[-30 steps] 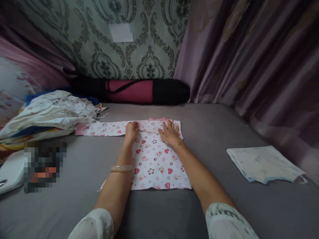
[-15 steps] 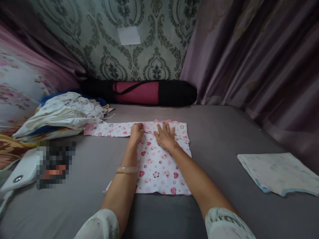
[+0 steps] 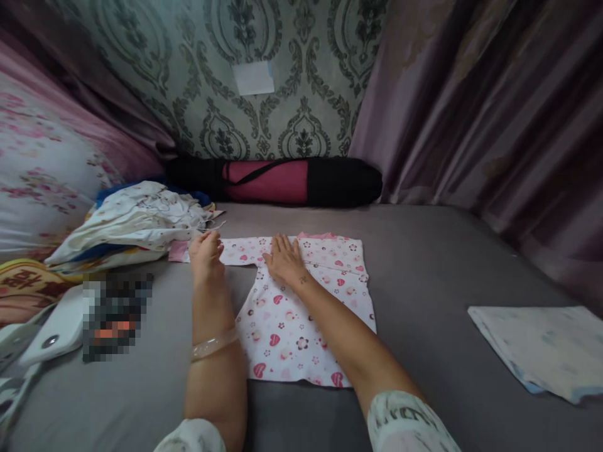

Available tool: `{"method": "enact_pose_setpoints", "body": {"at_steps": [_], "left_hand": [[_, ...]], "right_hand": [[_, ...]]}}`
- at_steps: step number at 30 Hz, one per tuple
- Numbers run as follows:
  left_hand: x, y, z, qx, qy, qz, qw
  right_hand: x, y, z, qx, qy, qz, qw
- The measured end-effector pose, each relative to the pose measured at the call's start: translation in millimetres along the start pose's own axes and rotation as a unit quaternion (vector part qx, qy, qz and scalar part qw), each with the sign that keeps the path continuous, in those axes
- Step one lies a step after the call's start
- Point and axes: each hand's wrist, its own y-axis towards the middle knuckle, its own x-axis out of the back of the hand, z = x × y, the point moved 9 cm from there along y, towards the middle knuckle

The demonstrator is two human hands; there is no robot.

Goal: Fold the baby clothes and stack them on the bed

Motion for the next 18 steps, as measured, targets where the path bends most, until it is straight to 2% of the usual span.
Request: {"method": "enact_pose_setpoints", "body": {"at_steps": [2, 4, 8, 12, 16, 18], "left_hand": [[5.3, -6, 16, 0.100, -0.063, -0.040, 0.992], [3.9, -14, 20, 0.147, -0.106, -0.065, 0.981], [-6.8, -24, 10, 0.153, -0.136, -0.043, 0.978], [-14.2, -27, 9, 0.177, -0.138, -0.016, 0.974], [-19.2, -25, 11, 0.170, -0.143, -0.001, 0.975], [-19.2, -23, 14, 0.159, -0.142, -0.001, 0.977]], "right_hand": [[-8, 2, 2, 0.000, 0.003, 0.002, 1.000], [-12, 1, 2, 0.001, 0.002, -0.006, 1.000], [-11, 0, 1, -0.006, 0.004, -0.024, 1.000], [-5, 5, 3, -0.019, 0.016, 0.008, 1.000], [10, 10, 13, 0.006, 0.009, -0.036, 0.999], [6, 10, 18, 0.020, 0.007, -0.046, 0.999]]}}
